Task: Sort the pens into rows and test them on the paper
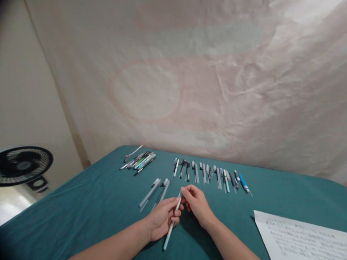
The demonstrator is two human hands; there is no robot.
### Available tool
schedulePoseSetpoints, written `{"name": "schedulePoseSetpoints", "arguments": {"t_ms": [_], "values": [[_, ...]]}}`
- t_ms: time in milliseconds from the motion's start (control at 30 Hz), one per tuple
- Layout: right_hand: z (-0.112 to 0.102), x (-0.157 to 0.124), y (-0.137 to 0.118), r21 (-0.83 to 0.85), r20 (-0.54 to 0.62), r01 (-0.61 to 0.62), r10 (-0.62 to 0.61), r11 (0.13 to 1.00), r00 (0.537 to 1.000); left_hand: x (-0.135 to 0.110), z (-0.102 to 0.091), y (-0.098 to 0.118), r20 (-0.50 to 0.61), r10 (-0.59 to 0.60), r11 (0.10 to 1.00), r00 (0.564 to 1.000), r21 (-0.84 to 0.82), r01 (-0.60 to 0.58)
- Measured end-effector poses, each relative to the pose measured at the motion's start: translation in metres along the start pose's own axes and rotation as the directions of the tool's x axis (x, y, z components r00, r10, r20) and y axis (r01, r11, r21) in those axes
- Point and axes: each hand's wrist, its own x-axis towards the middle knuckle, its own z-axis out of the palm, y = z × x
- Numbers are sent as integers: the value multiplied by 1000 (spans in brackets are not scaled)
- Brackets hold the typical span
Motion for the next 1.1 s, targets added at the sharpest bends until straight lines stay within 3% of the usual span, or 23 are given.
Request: {"name": "schedulePoseSetpoints", "arguments": {"t_ms": [233,600,833,1100], "values": [[1,-2,-3,-88,61,-29,34,996,998,2,-3,1,26,-10,1000,1000,15,10],[2,-1,0,-70,31,-26,29,997,999,-3,0,6,32,-53,995,998,89,50],[-1,9,-1,6,-87,-77,77,997,993,-5,1,2,-41,19,997,999,71,-16],[14,53,-2,-276,-11,-85,85,957,996,-3,-5,-2,-125,113,991,986,-58,-121]]}}
